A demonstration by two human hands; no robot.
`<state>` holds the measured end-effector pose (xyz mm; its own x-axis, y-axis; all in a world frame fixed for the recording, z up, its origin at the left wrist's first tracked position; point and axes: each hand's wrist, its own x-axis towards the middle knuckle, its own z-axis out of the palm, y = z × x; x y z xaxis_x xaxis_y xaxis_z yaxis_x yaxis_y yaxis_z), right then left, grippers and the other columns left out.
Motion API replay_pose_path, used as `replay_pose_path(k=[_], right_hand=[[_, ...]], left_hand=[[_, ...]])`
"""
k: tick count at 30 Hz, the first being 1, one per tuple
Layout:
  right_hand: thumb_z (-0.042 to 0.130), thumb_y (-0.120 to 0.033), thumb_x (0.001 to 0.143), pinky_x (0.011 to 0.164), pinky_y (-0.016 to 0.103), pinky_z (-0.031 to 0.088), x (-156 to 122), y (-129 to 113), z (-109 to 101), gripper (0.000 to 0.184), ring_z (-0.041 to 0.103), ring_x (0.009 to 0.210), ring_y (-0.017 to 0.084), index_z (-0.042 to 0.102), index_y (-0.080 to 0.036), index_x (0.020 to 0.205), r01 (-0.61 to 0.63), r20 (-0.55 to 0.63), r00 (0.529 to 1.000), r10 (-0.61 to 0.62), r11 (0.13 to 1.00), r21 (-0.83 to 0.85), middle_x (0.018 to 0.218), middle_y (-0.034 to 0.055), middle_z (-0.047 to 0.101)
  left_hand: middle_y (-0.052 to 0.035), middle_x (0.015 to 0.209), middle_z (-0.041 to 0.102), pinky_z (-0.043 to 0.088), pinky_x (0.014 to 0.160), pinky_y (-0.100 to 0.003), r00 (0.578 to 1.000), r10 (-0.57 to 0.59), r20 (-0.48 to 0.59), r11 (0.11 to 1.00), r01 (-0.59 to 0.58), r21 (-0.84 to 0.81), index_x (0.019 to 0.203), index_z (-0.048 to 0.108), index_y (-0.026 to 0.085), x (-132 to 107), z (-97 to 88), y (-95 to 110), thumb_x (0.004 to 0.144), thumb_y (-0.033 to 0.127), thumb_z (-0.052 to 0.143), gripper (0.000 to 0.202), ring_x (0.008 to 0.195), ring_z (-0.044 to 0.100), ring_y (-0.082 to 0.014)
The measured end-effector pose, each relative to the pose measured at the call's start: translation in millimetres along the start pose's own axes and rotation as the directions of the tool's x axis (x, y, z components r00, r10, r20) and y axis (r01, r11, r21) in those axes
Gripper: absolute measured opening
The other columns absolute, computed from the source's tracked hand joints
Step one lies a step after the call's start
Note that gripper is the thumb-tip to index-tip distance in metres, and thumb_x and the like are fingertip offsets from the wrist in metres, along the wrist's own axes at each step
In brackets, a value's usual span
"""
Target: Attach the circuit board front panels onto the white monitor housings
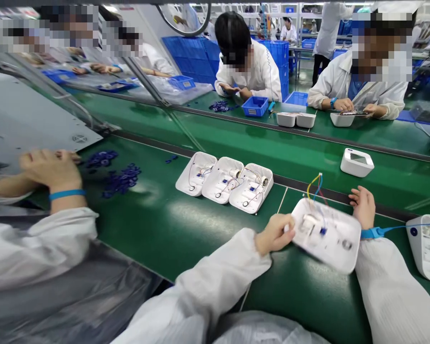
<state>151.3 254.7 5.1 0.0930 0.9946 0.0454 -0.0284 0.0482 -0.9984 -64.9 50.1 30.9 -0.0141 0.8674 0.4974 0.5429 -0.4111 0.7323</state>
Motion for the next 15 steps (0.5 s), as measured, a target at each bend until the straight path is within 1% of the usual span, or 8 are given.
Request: replay_pose_path(k=[2,5,7,9,11,12,13,15], right_hand=[[0.060,-0.060,0.083,0.061,0.026,0.044,-3.4,0.5,3.3,0.047,0.064,0.076,0.015,0.063,-0.019,0.106,0.035,0.010,0.999,-0.035,0.999,-0.038,0.099,0.0061,0.069],[0.066,-0.054,0.079,0.069,0.030,0.049,-6.3,3.7,5.7,0.042,0.066,0.078,0.017,0.066,-0.018,0.102,0.100,0.071,0.993,-0.092,0.987,-0.125,0.093,0.0058,0.070],[0.069,-0.051,0.077,0.077,0.036,0.052,-5.8,7.5,4.8,0.039,0.066,0.080,0.019,0.068,-0.018,0.098,0.135,0.116,0.987,-0.115,0.974,-0.182,0.089,0.0056,0.070],[0.069,-0.050,0.077,0.081,0.039,0.053,-3.9,11.5,2.6,0.037,0.066,0.080,0.020,0.069,-0.018,0.095,0.168,0.153,0.979,-0.135,0.957,-0.235,0.087,0.0058,0.070],[0.069,-0.050,0.077,0.082,0.040,0.053,-1.8,14.4,0.6,0.036,0.066,0.080,0.021,0.070,-0.018,0.095,0.194,0.172,0.974,-0.150,0.943,-0.272,0.087,0.0063,0.070],[0.069,-0.049,0.077,0.082,0.040,0.053,-0.9,15.2,-0.2,0.036,0.067,0.080,0.021,0.070,-0.018,0.096,0.202,0.177,0.972,-0.156,0.938,-0.283,0.087,0.0067,0.071],[0.069,-0.049,0.078,0.081,0.040,0.053,-0.3,15.5,-0.6,0.036,0.067,0.080,0.021,0.070,-0.018,0.096,0.208,0.179,0.971,-0.160,0.933,-0.294,0.087,0.0070,0.071],[0.069,-0.048,0.077,0.081,0.040,0.054,0.2,15.0,-0.8,0.035,0.067,0.080,0.022,0.070,-0.018,0.096,0.216,0.177,0.970,-0.166,0.924,-0.315,0.087,0.0075,0.072]], left_hand=[[0.0038,0.054,0.043,0.033,0.053,-0.027,0.998,0.011,0.065,0.999,-0.013,0.033,0.067,0.041,0.022,-30.5,-36.5,13.4,0.097,0.059,0.033,0.048,0.050,0.039,-0.0122],[0.0042,0.054,0.041,0.030,0.052,-0.027,0.991,-0.034,0.127,0.995,0.022,0.096,0.068,0.041,0.022,-72.6,-98.2,27.1,0.098,0.047,0.035,0.039,0.049,0.037,-0.0127],[0.0037,0.056,0.043,0.032,0.054,-0.026,0.958,-0.170,0.231,0.962,0.111,0.248,0.069,0.039,0.023,-98.2,-140.2,31.8,0.095,0.037,0.038,0.030,0.051,0.039,-0.0134],[0.0022,0.060,0.048,0.036,0.058,-0.026,0.904,-0.332,0.269,0.874,0.187,0.449,0.069,0.043,0.022,-121.1,-180.5,32.6,0.089,0.031,0.043,0.022,0.055,0.045,-0.0146],[-0.0013,0.071,0.058,0.042,0.065,-0.026,0.838,-0.505,0.206,0.731,0.289,0.618,0.076,0.055,0.021,-140.0,-217.3,29.1,0.085,0.027,0.045,0.015,0.064,0.055,-0.0167],[-0.0044,0.086,0.064,0.046,0.070,-0.027,0.810,-0.575,0.114,0.638,0.357,0.682,0.090,0.062,0.020,-147.6,-233.7,25.7,0.085,0.027,0.044,0.020,0.072,0.061,-0.0183],[-0.0087,0.105,0.066,0.049,0.080,-0.030,0.789,-0.614,0.035,0.557,0.401,0.727,0.102,0.065,0.019,-153.8,-248.4,21.2,0.086,0.029,0.044,0.028,0.087,0.065,-0.0216],[-0.0147,0.135,0.056,0.048,0.096,-0.038,0.764,-0.632,-0.129,0.403,0.466,0.787,0.117,0.065,0.017,-162.6,-271.8,9.6,0.087,0.035,0.045,0.040,0.113,0.062,-0.0298]])
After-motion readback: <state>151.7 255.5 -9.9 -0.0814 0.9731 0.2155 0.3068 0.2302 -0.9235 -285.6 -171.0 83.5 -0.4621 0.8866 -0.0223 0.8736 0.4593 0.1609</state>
